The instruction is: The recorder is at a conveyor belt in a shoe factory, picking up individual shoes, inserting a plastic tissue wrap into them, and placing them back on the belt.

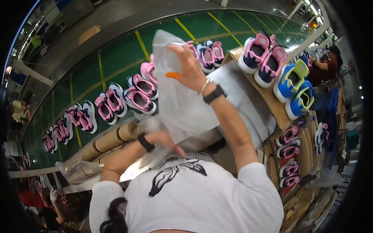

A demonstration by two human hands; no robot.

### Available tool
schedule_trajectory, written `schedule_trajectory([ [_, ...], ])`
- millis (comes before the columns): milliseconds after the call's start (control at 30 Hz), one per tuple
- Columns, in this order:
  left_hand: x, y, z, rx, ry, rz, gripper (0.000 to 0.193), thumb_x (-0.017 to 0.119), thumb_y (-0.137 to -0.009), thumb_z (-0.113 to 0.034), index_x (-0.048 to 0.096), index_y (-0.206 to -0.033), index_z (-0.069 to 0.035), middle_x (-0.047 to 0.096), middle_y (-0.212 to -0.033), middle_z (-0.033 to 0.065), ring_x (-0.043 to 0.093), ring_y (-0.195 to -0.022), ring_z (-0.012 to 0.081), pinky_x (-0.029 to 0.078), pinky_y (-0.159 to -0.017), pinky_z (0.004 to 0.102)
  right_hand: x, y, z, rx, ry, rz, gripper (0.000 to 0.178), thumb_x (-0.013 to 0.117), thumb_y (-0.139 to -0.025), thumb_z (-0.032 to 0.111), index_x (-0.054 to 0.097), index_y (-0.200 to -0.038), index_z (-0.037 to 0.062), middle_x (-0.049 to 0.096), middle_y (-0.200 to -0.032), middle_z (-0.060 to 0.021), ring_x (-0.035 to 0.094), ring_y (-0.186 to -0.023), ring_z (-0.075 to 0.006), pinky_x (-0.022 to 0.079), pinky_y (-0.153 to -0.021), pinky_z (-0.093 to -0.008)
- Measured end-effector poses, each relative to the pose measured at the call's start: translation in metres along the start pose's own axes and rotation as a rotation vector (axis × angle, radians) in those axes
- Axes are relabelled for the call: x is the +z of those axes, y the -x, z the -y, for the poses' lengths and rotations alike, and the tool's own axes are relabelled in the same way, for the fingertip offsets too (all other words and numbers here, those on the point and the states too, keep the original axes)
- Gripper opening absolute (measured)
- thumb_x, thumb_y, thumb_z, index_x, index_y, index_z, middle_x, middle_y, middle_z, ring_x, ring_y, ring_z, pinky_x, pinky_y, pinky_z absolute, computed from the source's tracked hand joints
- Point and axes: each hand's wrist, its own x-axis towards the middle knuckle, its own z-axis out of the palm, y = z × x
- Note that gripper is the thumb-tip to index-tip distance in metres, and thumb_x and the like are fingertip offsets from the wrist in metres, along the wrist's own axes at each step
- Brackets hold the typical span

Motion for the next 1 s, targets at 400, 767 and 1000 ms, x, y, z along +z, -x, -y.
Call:
schedule_trajectory([
  [400, -0.058, -0.060, 0.031, -0.525, 0.244, -0.940, 0.030, 0.052, -0.085, -0.002, 0.051, -0.115, -0.003, 0.060, -0.104, 0.0061, 0.060, -0.092, 0.0175, 0.047, -0.085, 0.0328, 0.025, 0.029, 0.015, 0.325, -0.436, -0.123, 0.040, 0.074, -0.077, 0.018, 0.048, -0.101, 0.0002, 0.056, -0.105, -0.0159, 0.058, -0.088, -0.0232, 0.046, -0.072, -0.0317],
  [767, -0.076, -0.031, 0.055, -0.398, 1.016, -1.171, 0.041, 0.056, -0.090, -0.004, 0.042, -0.128, -0.003, 0.056, -0.118, 0.0084, 0.055, -0.107, 0.0168, 0.043, -0.094, 0.0313, 0.060, 0.029, 0.004, 0.547, -0.304, 0.194, 0.061, 0.072, -0.077, 0.022, 0.043, -0.125, -0.0034, 0.055, -0.115, -0.0234, 0.057, -0.106, -0.0354, 0.045, -0.088, -0.0388],
  [1000, -0.096, -0.034, 0.069, -0.690, 0.323, -0.944, 0.050, 0.064, -0.085, -0.005, 0.040, -0.128, -0.003, 0.055, -0.114, 0.0099, 0.057, -0.100, 0.0175, 0.047, -0.086, 0.0303, 0.072, 0.033, -0.018, 0.726, -0.556, -0.110, 0.060, 0.073, -0.078, 0.019, 0.044, -0.127, -0.0002, 0.061, -0.110, -0.0121, 0.060, -0.096, -0.0191, 0.047, -0.083, -0.0301],
])
